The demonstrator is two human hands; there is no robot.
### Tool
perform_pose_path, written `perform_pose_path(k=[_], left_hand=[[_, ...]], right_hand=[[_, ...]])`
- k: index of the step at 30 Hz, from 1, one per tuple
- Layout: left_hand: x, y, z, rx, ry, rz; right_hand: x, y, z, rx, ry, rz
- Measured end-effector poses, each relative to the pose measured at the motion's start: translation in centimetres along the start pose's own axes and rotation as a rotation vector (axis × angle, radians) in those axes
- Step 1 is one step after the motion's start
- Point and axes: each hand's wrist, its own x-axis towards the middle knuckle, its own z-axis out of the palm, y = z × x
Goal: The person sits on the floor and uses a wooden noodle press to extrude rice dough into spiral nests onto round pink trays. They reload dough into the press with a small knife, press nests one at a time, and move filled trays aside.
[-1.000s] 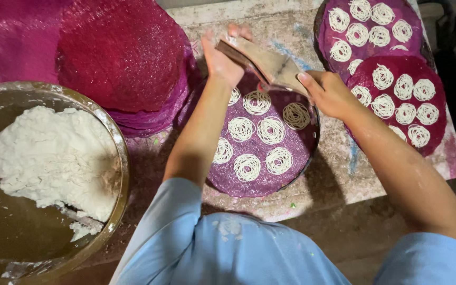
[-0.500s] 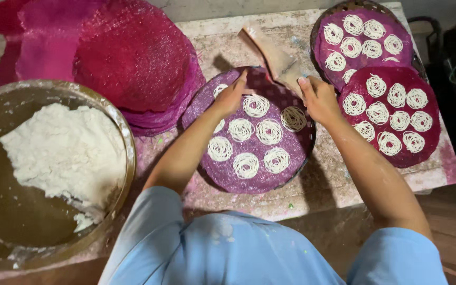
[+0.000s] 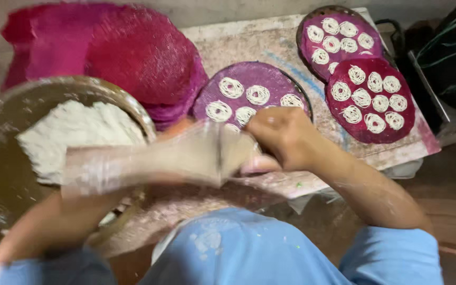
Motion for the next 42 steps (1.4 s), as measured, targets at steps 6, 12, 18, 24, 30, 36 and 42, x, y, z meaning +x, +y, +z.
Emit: perform_pose_path(k=[6,12,18,24,30,36,42], left_hand=[[-15.9,3.4,-3.2,-0.173,-0.192,-0.085],[-31.9,0.0,-2.6,-0.128,-0.212,-0.298],[-41.5,-11.3,-0.3,-0.279,0.109,-0.325],[-46.0,-16.8,0.3,-1.212,-0.158,-0.154],[-44.6,-15.6,6.4,-1.644,0.318,-0.258],[-46.7,-17.1,5.5,-0.783,1.010,-0.453],[-46.8,-17.7,6.2,-0.540,1.170,-0.445]], right_hand=[[11.2,-9.7,4.8,0.200,-0.237,-0.325],[14.6,-19.1,12.9,0.811,-0.477,-0.050],[16.2,-23.0,14.4,0.692,-0.316,0.103],[19.8,-20.3,12.8,-0.499,-0.193,-0.207],[25.2,-17.2,16.9,-0.708,0.166,-0.209],[24.1,-17.6,31.0,-0.111,-0.390,0.375],[24.4,-19.4,38.4,-0.350,-0.436,0.026]])
